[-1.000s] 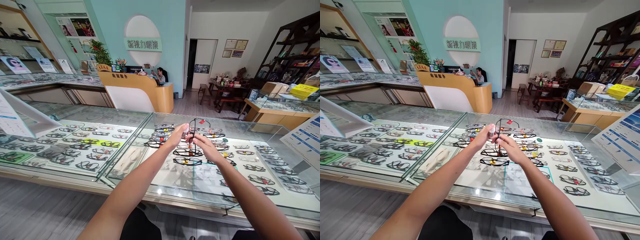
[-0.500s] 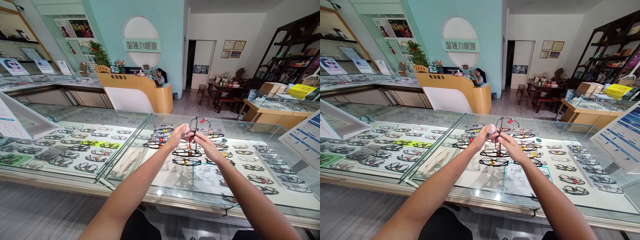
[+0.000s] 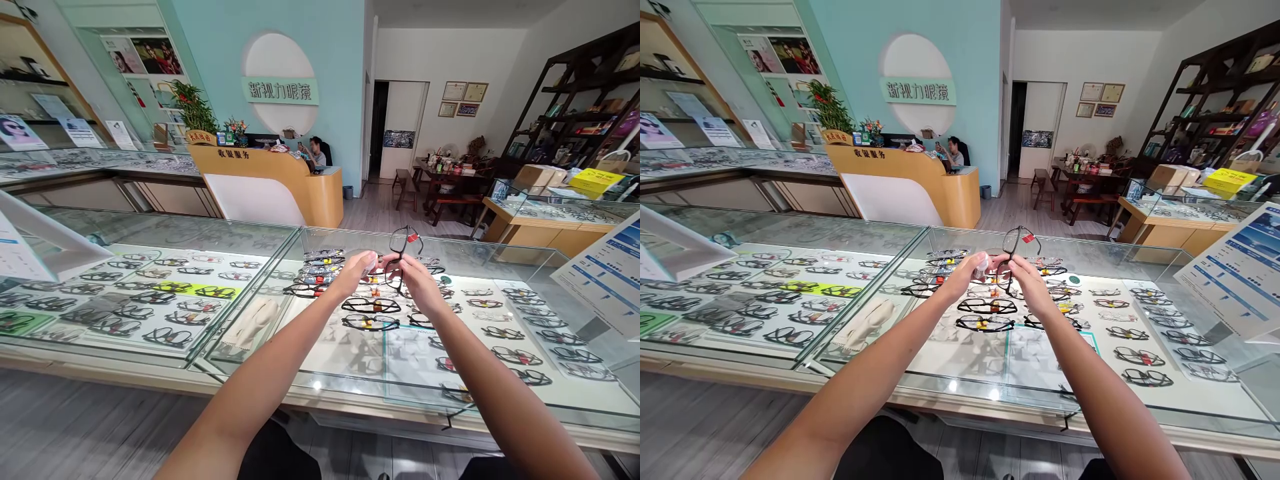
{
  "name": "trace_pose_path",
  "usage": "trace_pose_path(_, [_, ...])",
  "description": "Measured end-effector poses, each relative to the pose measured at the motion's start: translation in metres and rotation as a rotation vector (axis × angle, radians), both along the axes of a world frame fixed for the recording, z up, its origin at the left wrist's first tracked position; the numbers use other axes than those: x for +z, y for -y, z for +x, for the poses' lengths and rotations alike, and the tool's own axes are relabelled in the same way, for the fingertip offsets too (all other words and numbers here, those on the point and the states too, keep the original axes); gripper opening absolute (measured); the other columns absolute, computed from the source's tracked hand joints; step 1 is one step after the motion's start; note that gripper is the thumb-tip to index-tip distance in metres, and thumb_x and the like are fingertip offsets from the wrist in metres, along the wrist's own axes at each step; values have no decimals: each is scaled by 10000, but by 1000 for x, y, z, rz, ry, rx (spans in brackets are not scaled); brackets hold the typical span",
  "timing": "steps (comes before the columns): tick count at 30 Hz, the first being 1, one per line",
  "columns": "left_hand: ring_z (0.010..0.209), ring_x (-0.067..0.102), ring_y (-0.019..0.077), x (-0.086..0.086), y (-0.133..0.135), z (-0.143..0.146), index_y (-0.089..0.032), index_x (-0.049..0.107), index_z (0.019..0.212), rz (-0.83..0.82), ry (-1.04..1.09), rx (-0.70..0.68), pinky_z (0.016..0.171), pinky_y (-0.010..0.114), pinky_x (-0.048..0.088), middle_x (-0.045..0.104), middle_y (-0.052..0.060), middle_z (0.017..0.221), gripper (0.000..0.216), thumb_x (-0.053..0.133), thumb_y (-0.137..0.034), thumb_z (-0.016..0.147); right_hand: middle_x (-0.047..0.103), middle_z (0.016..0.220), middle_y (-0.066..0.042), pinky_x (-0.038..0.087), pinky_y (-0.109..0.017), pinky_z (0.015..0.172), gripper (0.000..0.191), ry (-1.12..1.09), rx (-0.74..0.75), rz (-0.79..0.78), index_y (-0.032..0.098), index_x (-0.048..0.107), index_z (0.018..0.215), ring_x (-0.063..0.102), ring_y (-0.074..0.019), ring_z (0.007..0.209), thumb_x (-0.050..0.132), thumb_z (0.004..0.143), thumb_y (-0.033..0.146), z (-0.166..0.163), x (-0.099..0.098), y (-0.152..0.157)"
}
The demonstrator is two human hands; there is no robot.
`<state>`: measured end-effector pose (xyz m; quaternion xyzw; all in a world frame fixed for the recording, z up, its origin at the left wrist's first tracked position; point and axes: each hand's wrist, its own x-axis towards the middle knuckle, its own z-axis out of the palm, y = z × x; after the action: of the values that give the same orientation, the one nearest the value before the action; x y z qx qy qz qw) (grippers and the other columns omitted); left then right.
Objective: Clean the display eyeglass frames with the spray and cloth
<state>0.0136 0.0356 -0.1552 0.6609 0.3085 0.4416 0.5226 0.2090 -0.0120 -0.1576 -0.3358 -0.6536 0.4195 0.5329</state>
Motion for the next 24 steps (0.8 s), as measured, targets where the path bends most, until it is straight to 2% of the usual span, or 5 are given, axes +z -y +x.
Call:
trace_pose_path(9, [822, 536, 200, -1, 4, 2, -198, 613, 785, 121, -149, 1, 686, 300, 430, 625, 47, 860, 526, 593, -708, 915, 764, 1195, -71, 531, -395, 934, 359, -13, -25, 23, 259, 753, 1187, 693, -274, 1105, 549, 1045, 517, 3, -2, -2])
trace_pose_path(16, [863, 569, 205, -5, 3, 0, -198, 609, 839, 251, -331, 35, 795, 320, 473, 617, 16, 858, 527, 518, -700, 971, 746, 1223, -57, 499, -387, 974, 354, -13, -30, 25, 272, 760, 1229, 652, -264, 1132, 583, 1045, 517, 3, -4, -2])
trace_pose_path(21, [837, 558, 200, -4, 0, -2, -213, 593, 843, 253, -323, 32, 777, 320, 469, 605, 15, 845, 533, 480, -713, 990, 750, 1207, -51, 498, -390, 956, 338, -38, -11, 21, 281, 768, 1214, 663, -260, 1105, 588, 1047, 513, 2, -4, -1])
trace_pose_path(24, [782, 514, 182, 0, -9, -10, -217, 562, 838, 276, -242, 113, 749, 310, 435, 558, 7, 814, 516, 488, -701, 999, 766, 1169, -52, 492, -376, 908, 316, -68, 1, 10, 279, 770, 1201, 670, -253, 1081, 585, 1053, 488, 1, -1, 1])
